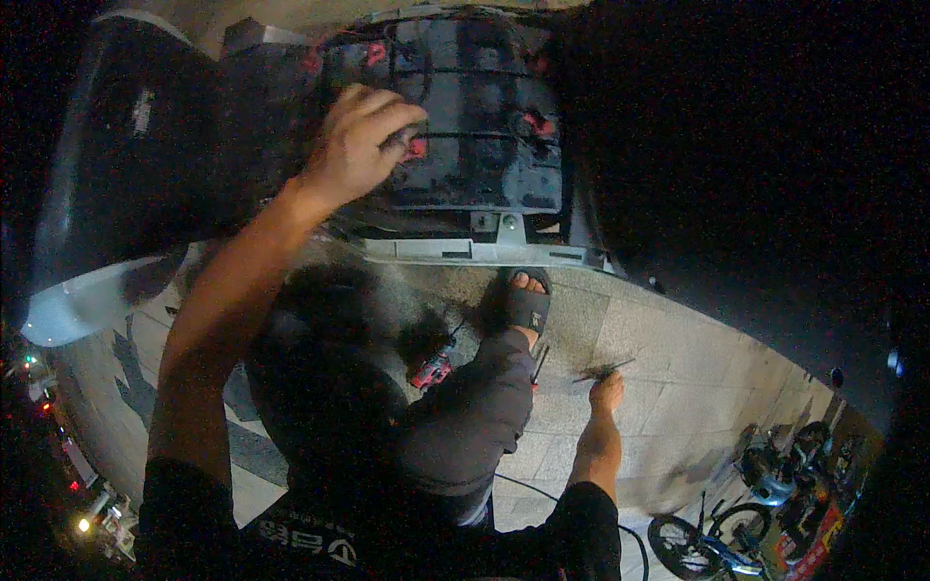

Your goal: The person retrieves a screwdriver and a cordless drill, then uses them to loosen and remove screws from a battery pack under a scooter seat. After disconnecting the battery, the person lifts the battery pack out of the compartment and sets it aside.

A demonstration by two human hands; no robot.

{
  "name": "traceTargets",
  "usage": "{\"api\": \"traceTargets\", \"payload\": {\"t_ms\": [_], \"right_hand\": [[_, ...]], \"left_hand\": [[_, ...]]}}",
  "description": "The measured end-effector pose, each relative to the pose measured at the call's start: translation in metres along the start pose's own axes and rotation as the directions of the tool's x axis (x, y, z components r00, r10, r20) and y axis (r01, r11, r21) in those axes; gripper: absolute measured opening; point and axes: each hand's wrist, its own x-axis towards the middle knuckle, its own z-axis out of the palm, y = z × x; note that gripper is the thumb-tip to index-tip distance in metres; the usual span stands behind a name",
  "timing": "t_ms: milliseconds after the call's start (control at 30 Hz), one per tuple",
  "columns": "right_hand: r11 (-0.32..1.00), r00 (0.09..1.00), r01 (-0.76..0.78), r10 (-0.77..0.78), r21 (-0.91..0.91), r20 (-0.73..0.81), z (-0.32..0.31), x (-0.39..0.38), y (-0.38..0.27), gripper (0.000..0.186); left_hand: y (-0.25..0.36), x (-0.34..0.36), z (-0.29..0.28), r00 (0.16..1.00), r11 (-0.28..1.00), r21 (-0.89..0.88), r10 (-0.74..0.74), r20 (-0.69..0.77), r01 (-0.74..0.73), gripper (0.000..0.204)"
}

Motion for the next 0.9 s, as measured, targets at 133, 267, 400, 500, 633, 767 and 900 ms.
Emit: {"api": "traceTargets", "payload": {"t_ms": [133, 267, 400, 500, 633, 767, 900], "right_hand": [[0.940, 0.952, 0.287, -0.259, 0.187, -0.162, -0.028, -0.017, 0.010, 0.027], [0.818, 0.901, 0.433, -0.382, 0.378, -0.205, -0.075, -0.074, 0.021, 0.021], [0.573, 0.719, 0.694, -0.585, 0.436, -0.375, -0.201, -0.161, -0.030, 0.009], [0.443, 0.603, 0.790, -0.687, 0.425, -0.406, -0.271, -0.194, -0.060, 0.019], [0.347, 0.510, 0.854, -0.710, 0.389, -0.485, -0.317, -0.200, -0.086, 0.017], [0.318, 0.625, 0.752, -0.623, 0.578, -0.470, -0.288, -0.184, -0.101, 0.019], [0.408, 0.679, 0.710, -0.612, 0.574, -0.405, -0.259, -0.171, -0.127, 0.015]], "left_hand": [[-0.005, -0.011, -0.011, 0.998, 1.000, -0.019, -0.019, 0.056, 0.020, 0.027], [-0.009, 0.004, -0.014, 0.993, 0.993, -0.071, 0.100, 0.056, -0.096, 0.026], [-0.012, 0.019, -0.006, 0.982, 0.973, -0.157, 0.180, 0.059, -0.169, 0.023], [-0.024, 0.027, -0.015, 0.962, 0.978, -0.160, 0.168, 0.213, -0.136, 0.025], [-0.019, 0.050, -0.019, 0.855, 0.994, -0.045, 0.109, 0.507, -0.100, 0.028], [-0.019, 0.033, -0.016, 0.955, 0.985, -0.168, 0.018, 0.295, 0.033, 0.023], [-0.015, 0.030, -0.016, 0.962, 0.970, -0.178, -0.120, 0.246, 0.167, 0.020]]}}
